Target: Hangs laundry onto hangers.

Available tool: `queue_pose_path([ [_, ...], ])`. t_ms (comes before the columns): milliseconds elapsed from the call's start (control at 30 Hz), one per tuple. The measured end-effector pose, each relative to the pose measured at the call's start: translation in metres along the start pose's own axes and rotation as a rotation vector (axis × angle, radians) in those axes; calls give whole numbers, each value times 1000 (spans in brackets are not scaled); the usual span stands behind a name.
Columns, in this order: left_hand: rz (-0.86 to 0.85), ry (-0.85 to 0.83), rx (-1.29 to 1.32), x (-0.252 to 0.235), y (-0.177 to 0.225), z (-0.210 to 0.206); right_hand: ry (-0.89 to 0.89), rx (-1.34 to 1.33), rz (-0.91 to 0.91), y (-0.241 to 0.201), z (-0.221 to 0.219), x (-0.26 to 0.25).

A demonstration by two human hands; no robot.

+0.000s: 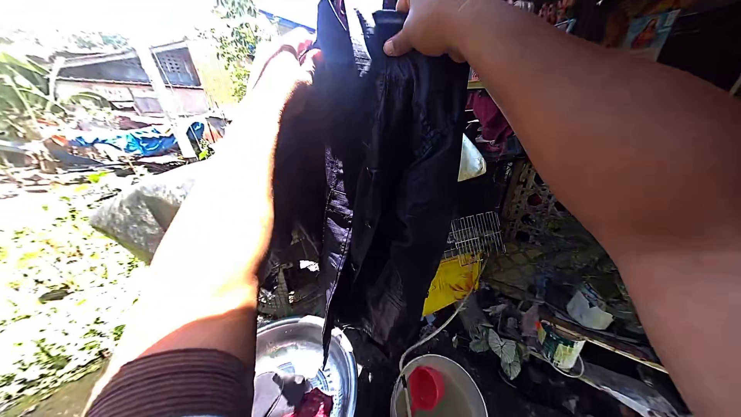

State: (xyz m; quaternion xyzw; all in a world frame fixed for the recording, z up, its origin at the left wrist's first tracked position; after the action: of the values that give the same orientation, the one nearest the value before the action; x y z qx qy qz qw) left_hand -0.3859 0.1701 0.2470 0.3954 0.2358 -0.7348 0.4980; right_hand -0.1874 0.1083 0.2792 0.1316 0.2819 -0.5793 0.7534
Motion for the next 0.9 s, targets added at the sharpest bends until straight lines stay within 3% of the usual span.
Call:
queue_pose_path([
  [233,59,49,10,56,-28,-21,51,-187,142,14,-45,10],
  [300,23,220,2,87,-32,-25,240,-144,246,13,-42,42],
  [367,-123,476,72,143,-11,-26,510,-195,386,4,-40,106],
  [400,-192,530,129,167,4,-34,566,-271,447,-2,-52,136],
  [467,-213,512,187,193,16,-63,485,-412,486,-7,-103,160],
  [567,-107,478,205,187,7,-86,263,-491,352,-1,-186,126],
  [633,-65,435,194,177,5,-88,215,-454,261,0,-211,103],
  [833,-88,519,271,194,-15,-78,459,-572,260,24,-188,97],
  [900,-42,516,321,199,-25,-73,424,-745,232,38,-186,99],
])
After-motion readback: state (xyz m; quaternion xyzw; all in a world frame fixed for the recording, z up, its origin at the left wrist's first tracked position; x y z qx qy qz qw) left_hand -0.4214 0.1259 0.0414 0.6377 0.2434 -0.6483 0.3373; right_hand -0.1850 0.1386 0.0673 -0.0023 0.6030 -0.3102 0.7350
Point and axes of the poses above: each hand's wrist, its own x-axis away from the middle knuckle, its own z-axis out of the back of the hand, y = z × x, the point moved 10 cm from there along -x, towards the middle knuckle, and after that the axes turned 8 degrees about -x, right-handed, at the moved point
